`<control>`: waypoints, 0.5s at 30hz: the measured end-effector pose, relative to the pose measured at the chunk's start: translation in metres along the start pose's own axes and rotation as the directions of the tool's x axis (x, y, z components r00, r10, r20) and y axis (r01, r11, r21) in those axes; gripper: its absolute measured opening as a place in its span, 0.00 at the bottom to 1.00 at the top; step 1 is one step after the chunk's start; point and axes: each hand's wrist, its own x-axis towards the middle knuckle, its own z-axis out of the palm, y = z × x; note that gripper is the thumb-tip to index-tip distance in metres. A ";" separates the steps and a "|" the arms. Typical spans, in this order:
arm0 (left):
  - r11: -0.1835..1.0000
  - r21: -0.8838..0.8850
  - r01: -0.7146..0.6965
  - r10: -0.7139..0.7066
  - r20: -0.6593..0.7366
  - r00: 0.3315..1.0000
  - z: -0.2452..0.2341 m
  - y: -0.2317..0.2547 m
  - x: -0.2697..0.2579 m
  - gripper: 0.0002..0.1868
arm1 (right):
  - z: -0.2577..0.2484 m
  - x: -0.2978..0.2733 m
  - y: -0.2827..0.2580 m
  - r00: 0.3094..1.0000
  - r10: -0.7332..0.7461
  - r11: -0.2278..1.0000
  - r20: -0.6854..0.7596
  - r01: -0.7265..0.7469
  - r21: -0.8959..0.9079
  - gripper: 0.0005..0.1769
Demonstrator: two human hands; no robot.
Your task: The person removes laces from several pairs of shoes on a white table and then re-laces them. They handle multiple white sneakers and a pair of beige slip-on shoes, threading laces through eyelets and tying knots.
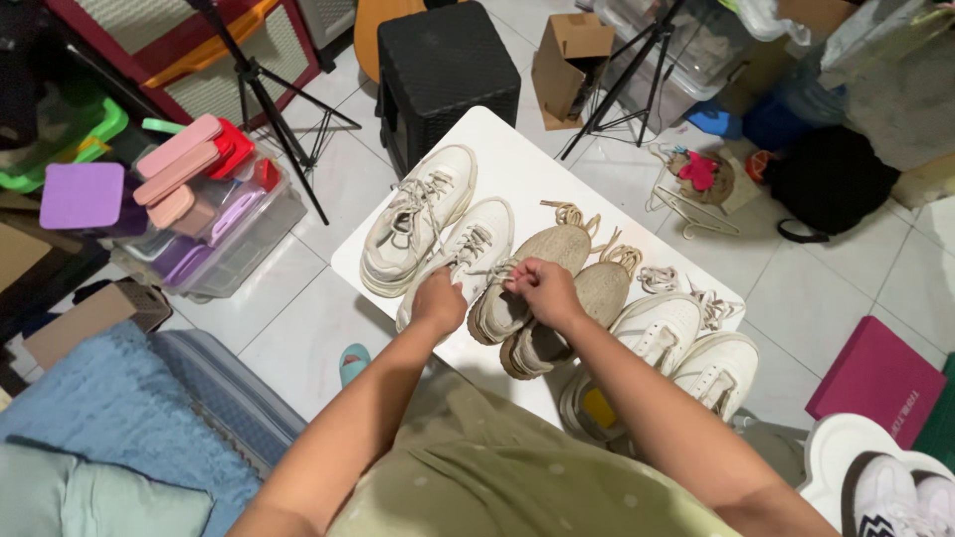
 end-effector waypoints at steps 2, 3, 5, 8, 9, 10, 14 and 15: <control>0.999 -0.020 -0.034 0.034 -0.002 0.999 0.000 -0.002 0.002 0.17 | 0.004 0.005 -0.008 0.999 -0.043 0.992 0.011 0.041 0.116 0.02; 0.998 -0.037 -0.046 0.046 0.004 0.999 -0.002 -0.004 0.003 0.18 | 0.007 0.011 -0.013 0.998 -0.030 0.956 0.055 0.013 0.294 0.01; 0.998 -0.057 -0.035 0.039 0.065 0.997 -0.003 -0.005 0.004 0.21 | 0.012 0.018 -0.017 0.993 0.051 0.885 0.107 -0.095 0.456 0.03; 0.999 -0.047 0.000 0.007 0.155 0.988 -0.004 -0.005 0.007 0.23 | 0.016 0.024 -0.017 0.976 0.172 0.875 0.134 -0.214 0.435 0.07; 0.999 -0.041 -0.002 0.008 0.142 0.990 -0.004 -0.005 0.009 0.23 | 0.017 0.025 -0.015 0.977 0.154 0.884 0.149 -0.203 0.421 0.09; 0.999 -0.035 -0.006 0.010 0.129 0.992 -0.002 -0.004 0.010 0.24 | 0.016 0.025 -0.014 0.977 0.136 0.894 0.162 -0.191 0.406 0.11; 0.999 -0.044 -0.008 0.013 0.115 0.993 0.002 -0.008 0.014 0.25 | 0.020 0.026 -0.009 0.978 0.173 0.889 0.112 -0.204 0.411 0.11; 0.999 -0.051 -0.009 0.014 0.108 0.994 0.002 -0.010 0.014 0.27 | 0.023 0.027 -0.009 0.980 0.182 0.890 0.083 -0.200 0.410 0.11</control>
